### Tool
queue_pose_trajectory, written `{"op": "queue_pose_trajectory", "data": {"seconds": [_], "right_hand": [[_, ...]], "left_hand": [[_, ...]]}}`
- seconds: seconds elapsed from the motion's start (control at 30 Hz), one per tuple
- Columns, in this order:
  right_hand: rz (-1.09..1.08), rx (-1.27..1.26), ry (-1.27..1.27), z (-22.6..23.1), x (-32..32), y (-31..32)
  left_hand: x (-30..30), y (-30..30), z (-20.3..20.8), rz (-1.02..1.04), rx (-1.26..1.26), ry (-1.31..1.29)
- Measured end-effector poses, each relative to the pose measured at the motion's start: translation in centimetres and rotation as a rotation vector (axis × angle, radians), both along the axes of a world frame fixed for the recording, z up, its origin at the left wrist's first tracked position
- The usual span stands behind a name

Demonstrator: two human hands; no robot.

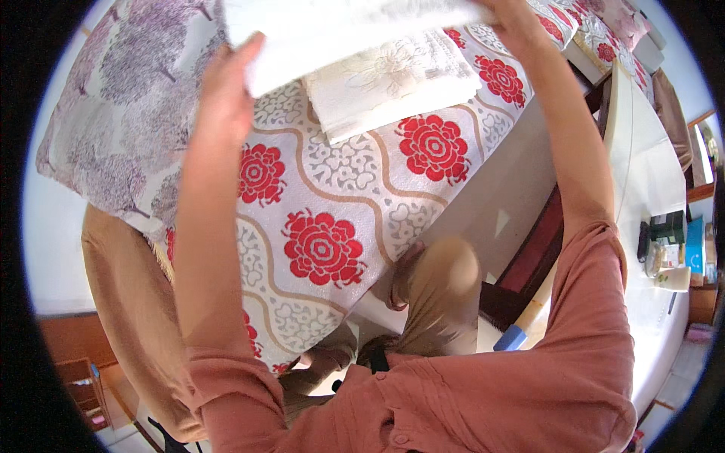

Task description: The person sits on a bed and folds several white lace towels one by one. They smooth each towel, fold it into a compact rectangle, and place it on a growing stack on the bed.

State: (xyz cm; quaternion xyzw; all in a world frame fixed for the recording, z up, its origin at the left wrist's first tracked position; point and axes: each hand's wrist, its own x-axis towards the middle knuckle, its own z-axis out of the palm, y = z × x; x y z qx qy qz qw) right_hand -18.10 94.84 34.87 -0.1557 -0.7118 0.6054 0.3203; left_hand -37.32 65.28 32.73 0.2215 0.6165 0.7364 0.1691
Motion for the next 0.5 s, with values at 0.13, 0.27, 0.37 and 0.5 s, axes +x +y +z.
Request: {"op": "queue_pose_trajectory", "data": {"seconds": [0.13, 0.27, 0.37, 0.5], "right_hand": [[-0.147, 0.170, -0.394, -13.6, 0.1, 6.7], [-0.105, -0.042, -0.249, -16.6, 0.4, 6.6], [-0.100, -0.034, -0.237, -15.9, 0.7, 7.2], [-0.228, 0.224, -0.373, -17.0, 0.7, 7.4]], "left_hand": [[-1.3, 4.5, -11.3, -0.073, -0.197, -0.109], [-1.1, 4.4, -14.0, -0.054, -0.242, -0.132], [-0.6, 4.1, -12.8, -0.097, -0.244, -0.123], [0.9, 4.3, -12.4, 0.043, -0.392, 0.045]]}}
